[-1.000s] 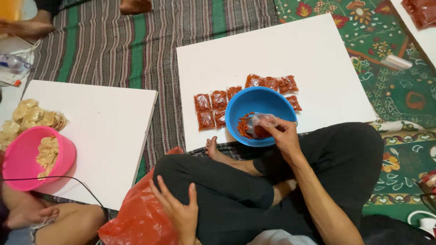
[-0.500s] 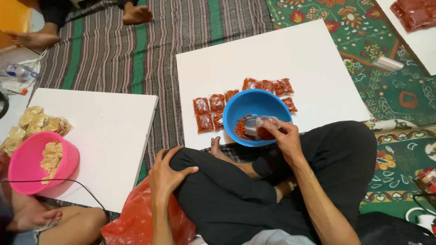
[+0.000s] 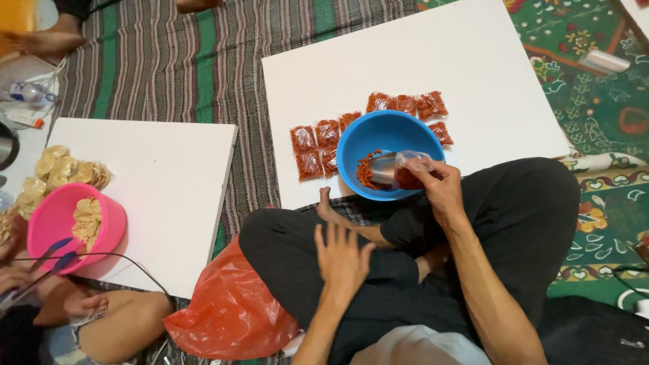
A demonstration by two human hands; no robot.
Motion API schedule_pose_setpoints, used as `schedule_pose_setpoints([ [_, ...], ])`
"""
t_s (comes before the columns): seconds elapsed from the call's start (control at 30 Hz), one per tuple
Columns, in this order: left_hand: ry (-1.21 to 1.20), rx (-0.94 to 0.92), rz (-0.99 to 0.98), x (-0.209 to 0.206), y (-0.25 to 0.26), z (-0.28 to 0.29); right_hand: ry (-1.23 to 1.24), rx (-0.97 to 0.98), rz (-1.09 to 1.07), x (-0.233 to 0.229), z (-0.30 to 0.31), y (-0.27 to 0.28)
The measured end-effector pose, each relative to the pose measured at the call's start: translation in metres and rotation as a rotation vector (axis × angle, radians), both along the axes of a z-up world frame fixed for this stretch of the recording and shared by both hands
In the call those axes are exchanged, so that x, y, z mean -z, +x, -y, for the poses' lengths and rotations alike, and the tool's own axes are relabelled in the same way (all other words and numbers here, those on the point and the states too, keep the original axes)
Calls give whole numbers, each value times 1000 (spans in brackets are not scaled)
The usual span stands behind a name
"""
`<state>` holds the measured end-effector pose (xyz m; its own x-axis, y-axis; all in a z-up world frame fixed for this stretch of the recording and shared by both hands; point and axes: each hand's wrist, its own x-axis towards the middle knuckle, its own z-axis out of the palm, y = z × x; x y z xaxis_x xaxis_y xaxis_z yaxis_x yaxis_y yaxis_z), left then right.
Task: Scooping food material from a bowl into small plastic bags for packaging
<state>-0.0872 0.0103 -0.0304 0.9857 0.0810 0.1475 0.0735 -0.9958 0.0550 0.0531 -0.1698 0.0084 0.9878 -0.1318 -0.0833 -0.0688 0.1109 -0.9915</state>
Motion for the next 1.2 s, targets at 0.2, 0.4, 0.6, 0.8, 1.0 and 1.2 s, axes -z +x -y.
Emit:
schedule_pose_setpoints([
  [0.2,-604,113,-321,75,61,65,2,46,-12,-3,4,-2],
  [0.4,-637,56,-516,56,63,76,12,59,-20,-6,11,-2],
  [0.6,-566,48,-394,89,42,77,66,48,-27,17,11,-8],
  [0.8,-704,27,-556,100,65,71,148,90,-82,12,27,5],
  [1.0,-700,27,-511,92,53,69,223,60,-83,33,32,17],
  [1.2,-1138,151,15,72,46,57,235,-9,-86,17,21,30],
])
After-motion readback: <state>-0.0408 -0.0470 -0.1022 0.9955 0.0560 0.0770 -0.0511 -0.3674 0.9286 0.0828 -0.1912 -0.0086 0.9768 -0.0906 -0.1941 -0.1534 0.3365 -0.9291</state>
